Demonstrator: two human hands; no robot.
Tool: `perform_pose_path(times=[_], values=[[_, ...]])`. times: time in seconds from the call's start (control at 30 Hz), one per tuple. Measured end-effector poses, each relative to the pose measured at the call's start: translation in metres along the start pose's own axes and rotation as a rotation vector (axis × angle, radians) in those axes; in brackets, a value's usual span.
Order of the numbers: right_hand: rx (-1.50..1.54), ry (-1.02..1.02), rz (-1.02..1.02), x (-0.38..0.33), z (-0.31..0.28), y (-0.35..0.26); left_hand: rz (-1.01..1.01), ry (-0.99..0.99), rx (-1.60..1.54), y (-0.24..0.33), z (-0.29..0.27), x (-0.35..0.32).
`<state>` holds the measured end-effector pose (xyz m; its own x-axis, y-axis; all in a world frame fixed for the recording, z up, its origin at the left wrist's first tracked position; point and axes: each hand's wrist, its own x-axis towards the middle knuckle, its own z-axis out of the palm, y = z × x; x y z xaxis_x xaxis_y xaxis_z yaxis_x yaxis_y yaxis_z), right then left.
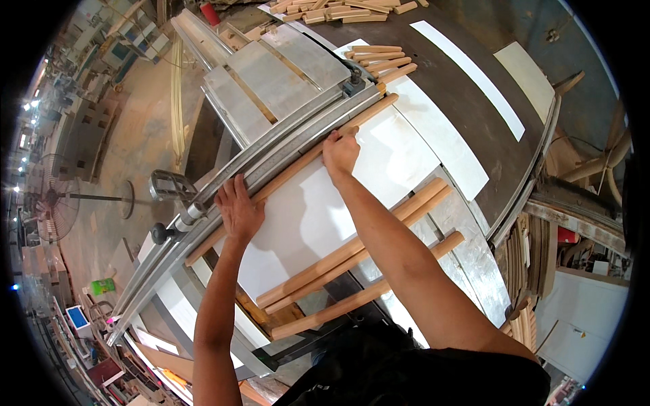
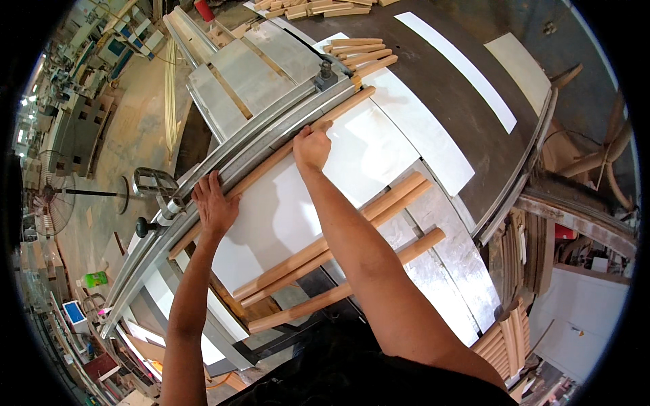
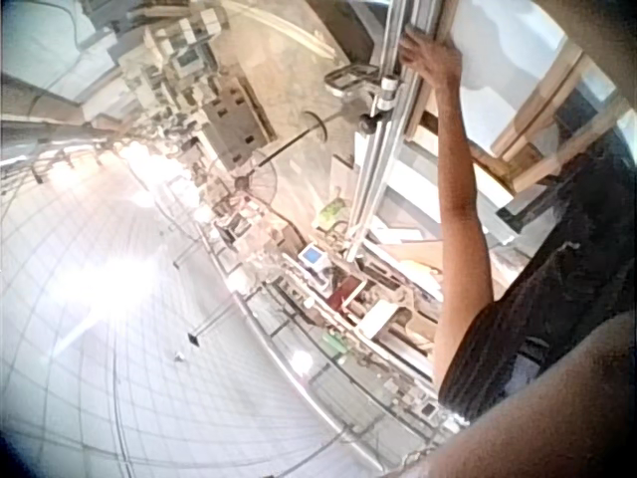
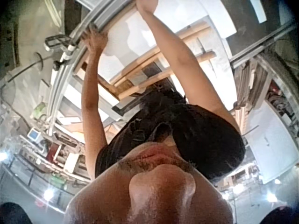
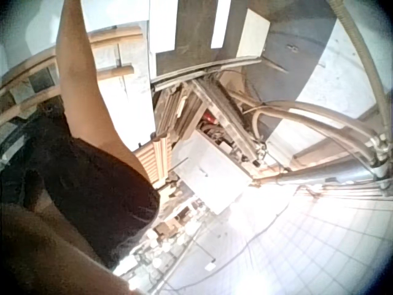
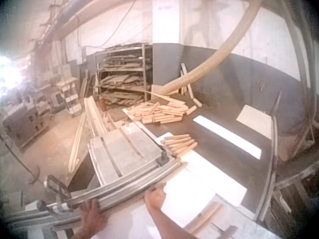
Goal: The person uses a table saw to cut long, thin wooden strips into shorter segments. They feed the wood through the saw blade one at a time, then stack the finished pieces on the table surface.
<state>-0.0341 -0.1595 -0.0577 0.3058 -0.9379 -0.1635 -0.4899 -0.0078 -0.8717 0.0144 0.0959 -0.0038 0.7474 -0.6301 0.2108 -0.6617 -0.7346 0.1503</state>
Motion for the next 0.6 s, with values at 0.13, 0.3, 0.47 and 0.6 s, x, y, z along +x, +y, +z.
perform_pose_path(times=[0.13, 0.3, 0.47, 0.6], values=[[-0.012, -0.003, 0.012, -0.003, -0.003, -0.006, -0.001, 0.0, 0.005, -0.002, 0.002, 0.001], [-0.017, -0.043, 0.032, 0.001, 0.003, -0.006, -0.028, -0.013, 0.016, -0.002, 0.002, 0.004], [-0.028, -0.066, 0.05, 0.008, 0.008, 0.004, -0.042, -0.032, -0.006, 0.002, 0.002, 0.005], [-0.038, -0.081, 0.073, 0.011, 0.012, 0.008, -0.042, 0.028, 0.017, 0.003, 0.004, 0.003]])
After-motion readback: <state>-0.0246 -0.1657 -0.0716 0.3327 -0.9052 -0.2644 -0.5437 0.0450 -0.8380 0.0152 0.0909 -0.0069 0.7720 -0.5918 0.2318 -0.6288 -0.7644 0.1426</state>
